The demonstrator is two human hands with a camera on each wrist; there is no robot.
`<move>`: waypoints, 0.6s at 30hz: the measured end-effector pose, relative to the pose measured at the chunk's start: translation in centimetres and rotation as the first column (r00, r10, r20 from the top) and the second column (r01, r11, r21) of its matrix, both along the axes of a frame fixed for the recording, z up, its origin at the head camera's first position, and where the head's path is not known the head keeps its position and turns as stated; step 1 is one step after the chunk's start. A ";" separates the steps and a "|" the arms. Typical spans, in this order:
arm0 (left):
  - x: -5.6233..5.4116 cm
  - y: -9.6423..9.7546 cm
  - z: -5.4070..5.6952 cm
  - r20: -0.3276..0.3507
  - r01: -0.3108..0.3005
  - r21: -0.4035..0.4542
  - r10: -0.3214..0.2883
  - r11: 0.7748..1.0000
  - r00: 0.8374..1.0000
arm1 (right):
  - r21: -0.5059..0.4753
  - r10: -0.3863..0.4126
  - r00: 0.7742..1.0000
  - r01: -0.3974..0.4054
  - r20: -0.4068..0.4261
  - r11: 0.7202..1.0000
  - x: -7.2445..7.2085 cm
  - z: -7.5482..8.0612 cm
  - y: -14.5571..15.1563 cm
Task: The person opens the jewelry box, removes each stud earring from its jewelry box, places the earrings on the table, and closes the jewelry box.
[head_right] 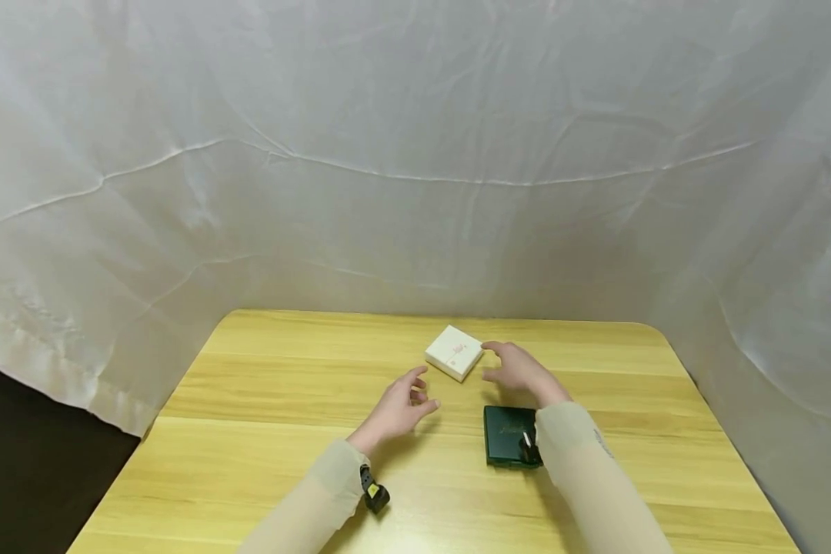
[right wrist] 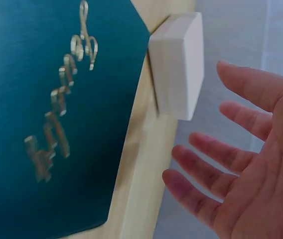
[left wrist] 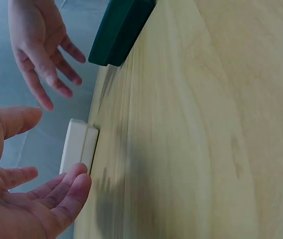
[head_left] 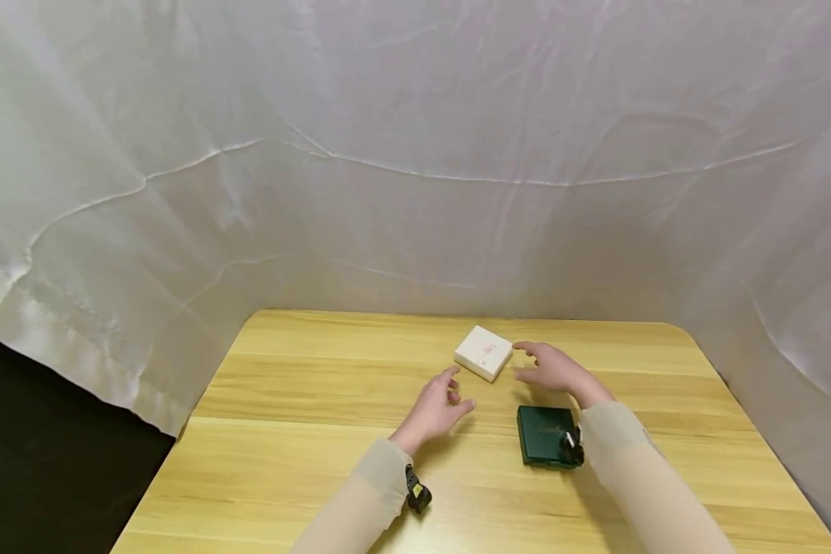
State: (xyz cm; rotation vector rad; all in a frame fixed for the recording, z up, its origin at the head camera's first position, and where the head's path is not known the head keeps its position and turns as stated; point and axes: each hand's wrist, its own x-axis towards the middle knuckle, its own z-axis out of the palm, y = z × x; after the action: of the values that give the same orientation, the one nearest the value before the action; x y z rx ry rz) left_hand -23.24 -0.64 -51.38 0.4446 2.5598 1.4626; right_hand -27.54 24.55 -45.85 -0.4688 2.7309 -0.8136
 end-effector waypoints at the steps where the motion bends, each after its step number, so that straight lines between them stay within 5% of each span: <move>1: -0.1 0.0 -0.1 0.003 -0.003 0.001 0.003 1.000 1.000 | 0.001 0.003 1.000 -0.003 -0.005 1.000 -0.3 -0.1 -0.2; 9: -0.8 0.1 -0.4 0.023 -0.025 0.004 0.025 1.000 0.999 | 0.043 -0.011 1.000 0.012 -0.028 0.999 -2.7 -1.5 -1.4; 18: -1.5 0.5 -0.5 0.052 -0.028 -0.013 0.029 1.000 0.998 | 0.018 -0.063 0.997 0.062 0.054 0.998 -3.2 -1.8 -2.6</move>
State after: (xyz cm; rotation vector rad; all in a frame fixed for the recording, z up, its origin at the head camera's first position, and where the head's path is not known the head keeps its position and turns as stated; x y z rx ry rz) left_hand -24.69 -0.10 -51.84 0.3651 2.5436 1.4466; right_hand -30.72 21.95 -47.63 -0.3541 2.7113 -0.8070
